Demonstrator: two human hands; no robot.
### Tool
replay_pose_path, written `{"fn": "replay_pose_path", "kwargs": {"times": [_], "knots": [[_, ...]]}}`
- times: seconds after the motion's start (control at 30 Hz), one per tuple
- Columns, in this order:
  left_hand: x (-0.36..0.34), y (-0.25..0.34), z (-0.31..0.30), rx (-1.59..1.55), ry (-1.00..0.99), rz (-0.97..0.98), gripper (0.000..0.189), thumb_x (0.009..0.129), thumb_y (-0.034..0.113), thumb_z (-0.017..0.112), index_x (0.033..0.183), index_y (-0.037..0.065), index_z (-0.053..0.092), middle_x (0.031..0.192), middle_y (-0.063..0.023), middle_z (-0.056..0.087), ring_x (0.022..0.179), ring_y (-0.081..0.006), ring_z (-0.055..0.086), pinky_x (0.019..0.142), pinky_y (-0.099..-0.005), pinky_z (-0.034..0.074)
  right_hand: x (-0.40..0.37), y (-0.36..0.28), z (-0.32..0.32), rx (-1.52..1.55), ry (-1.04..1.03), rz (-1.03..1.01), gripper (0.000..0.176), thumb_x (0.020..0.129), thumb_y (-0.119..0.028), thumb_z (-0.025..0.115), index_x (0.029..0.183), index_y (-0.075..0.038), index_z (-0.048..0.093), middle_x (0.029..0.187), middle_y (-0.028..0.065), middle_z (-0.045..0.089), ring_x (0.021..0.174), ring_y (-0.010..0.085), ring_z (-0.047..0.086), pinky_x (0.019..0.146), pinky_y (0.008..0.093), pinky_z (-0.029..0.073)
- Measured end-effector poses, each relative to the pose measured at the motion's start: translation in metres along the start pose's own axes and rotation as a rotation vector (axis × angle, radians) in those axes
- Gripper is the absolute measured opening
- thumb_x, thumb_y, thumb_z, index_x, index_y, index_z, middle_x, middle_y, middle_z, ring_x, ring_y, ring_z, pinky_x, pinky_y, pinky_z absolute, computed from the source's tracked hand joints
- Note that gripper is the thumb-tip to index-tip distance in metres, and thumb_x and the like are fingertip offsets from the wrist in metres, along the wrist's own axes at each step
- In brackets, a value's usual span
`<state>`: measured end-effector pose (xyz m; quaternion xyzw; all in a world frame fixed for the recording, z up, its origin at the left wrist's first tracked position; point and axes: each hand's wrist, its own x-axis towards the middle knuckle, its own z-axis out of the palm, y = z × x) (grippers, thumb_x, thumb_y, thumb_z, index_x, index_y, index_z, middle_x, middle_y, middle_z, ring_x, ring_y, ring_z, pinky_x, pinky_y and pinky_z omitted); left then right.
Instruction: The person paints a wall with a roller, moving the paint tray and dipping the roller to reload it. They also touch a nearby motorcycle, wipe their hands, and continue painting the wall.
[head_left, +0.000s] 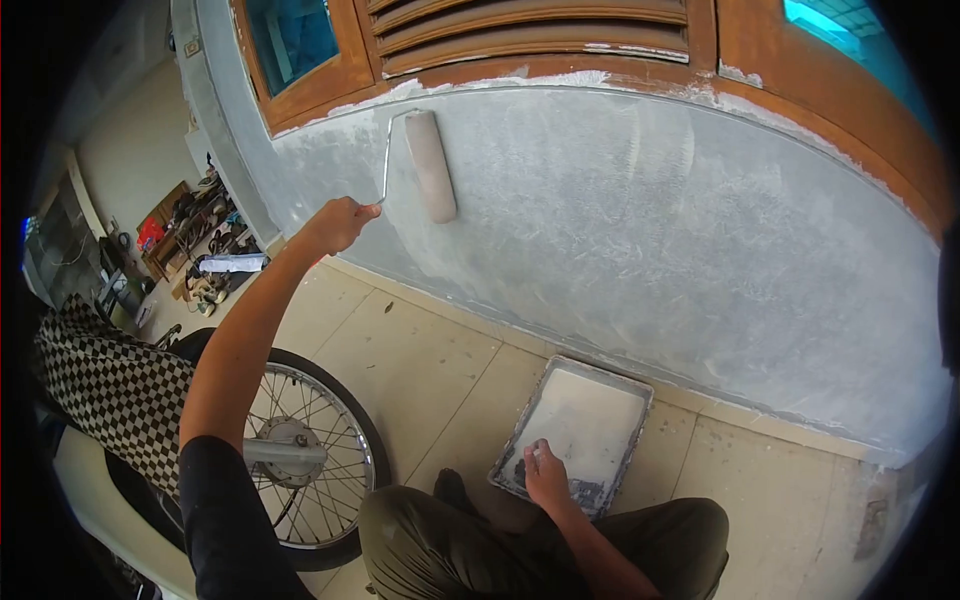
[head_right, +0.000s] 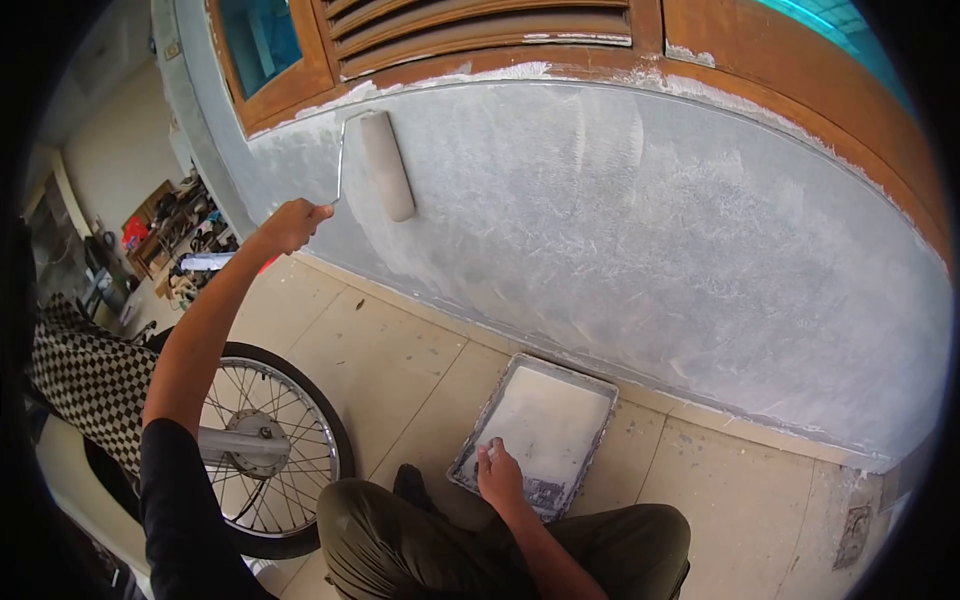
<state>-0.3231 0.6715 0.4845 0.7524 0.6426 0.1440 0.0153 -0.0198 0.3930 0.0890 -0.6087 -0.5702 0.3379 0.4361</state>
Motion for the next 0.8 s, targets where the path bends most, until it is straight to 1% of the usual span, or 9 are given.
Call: {"fn": "replay_pose_path", "kwargs": {"times": [0.03,0.1,0.23,0.3,0.37,0.47,0.6,0.73,0.8], "knots": [[-0.007,0.008,0.002,0.007,-0.002,-0.001,0.066,0.102,0.052,0.051,0.087,-0.01,0.065,0.063,-0.0091,0.057,0.055,-0.0187,0.057,0.052,-0.0369,0.048,-0.002,-0.002,-0.001,-0.014,-0.009,-0.015,0.024,0.105,-0.028,0.05,0.106,-0.004,0.051,0.067,0.0193,0.059,0.067,0.0434,0.061,0.062,0.0496,0.046],[-0.043,0.075,-0.004,-0.141,-0.042,-0.006,0.064,0.102,0.052,0.051,0.089,-0.008,0.066,0.067,-0.0111,0.06,0.061,-0.0202,0.059,0.057,-0.0378,0.049,-0.005,0.001,0.004,-0.018,0.004,-0.048,0.025,0.104,-0.029,0.05,0.106,-0.004,0.051,0.067,0.0205,0.059,0.068,0.0452,0.061,0.062,0.0511,0.046],[-0.064,0.186,0.008,-0.086,-0.1,0.455,0.064,0.103,0.052,0.049,0.09,-0.007,0.066,0.07,-0.0179,0.062,0.066,-0.0309,0.062,0.069,-0.0404,0.05,-0.01,-0.005,-0.005,-0.002,0.035,-0.038,0.027,0.104,-0.03,0.051,0.109,-0.004,0.05,0.069,0.0245,0.06,0.073,0.0494,0.061,0.064,0.0548,0.046],[-0.078,0.253,0.023,0.005,-0.187,0.464,0.065,0.103,0.054,0.048,0.092,-0.008,0.066,0.077,-0.023,0.066,0.075,-0.037,0.064,0.076,-0.0438,0.051,-0.012,-0.004,-0.007,0.01,0.071,-0.057,0.028,0.104,-0.03,0.051,0.11,-0.003,0.05,0.07,0.0253,0.061,0.075,0.05,0.062,0.065,0.0554,0.046],[-0.082,0.302,0.045,-0.115,-0.126,0.607,0.066,0.103,0.055,0.047,0.092,-0.007,0.067,0.085,-0.0274,0.067,0.083,-0.0404,0.065,0.081,-0.0472,0.049,-0.016,-0.009,-0.009,0.027,0.106,-0.078,0.028,0.104,-0.031,0.051,0.11,-0.003,0.051,0.072,0.0262,0.062,0.077,0.0507,0.062,0.066,0.0559,0.047],[-0.095,0.37,0.038,-0.022,-0.258,0.607,0.065,0.103,0.055,0.047,0.094,-0.006,0.067,0.089,-0.0292,0.067,0.088,-0.0399,0.065,0.083,-0.0479,0.049,-0.015,-0.017,-0.027,0.032,0.073,-0.026,0.029,0.103,-0.033,0.051,0.106,-0.004,0.052,0.081,0.0264,0.067,0.084,0.0504,0.064,0.071,0.058,0.049],[-0.087,0.369,0.04,-0.026,-0.181,0.662,0.065,0.103,0.055,0.048,0.092,-0.007,0.067,0.084,-0.0271,0.066,0.083,-0.0392,0.065,0.081,-0.0466,0.05,-0.012,-0.01,-0.031,0.101,0.131,-0.044,0.03,0.103,-0.033,0.05,0.107,-0.004,0.052,0.082,0.028,0.066,0.084,0.0511,0.064,0.071,0.0578,0.048],[-0.075,0.312,0.013,0.051,-0.2,0.494,0.061,0.103,0.055,0.049,0.093,-0.003,0.069,0.076,-0.0165,0.067,0.072,-0.027,0.064,0.074,-0.0407,0.051,-0.008,-0.009,-0.023,0.158,0.145,-0.052,0.03,0.103,-0.034,0.051,0.109,-0.004,0.052,0.085,0.0292,0.066,0.087,0.0516,0.063,0.071,0.0575,0.048],[-0.081,0.301,0.001,0.109,-0.192,0.435,0.059,0.102,0.055,0.05,0.096,0.001,0.07,0.078,-0.0147,0.068,0.074,-0.0253,0.065,0.076,-0.0397,0.052,-0.009,-0.007,-0.019,0.159,0.141,-0.034,0.032,0.103,-0.035,0.052,0.112,-0.005,0.053,0.086,0.0278,0.067,0.087,0.0517,0.063,0.073,0.0574,0.049]]}}
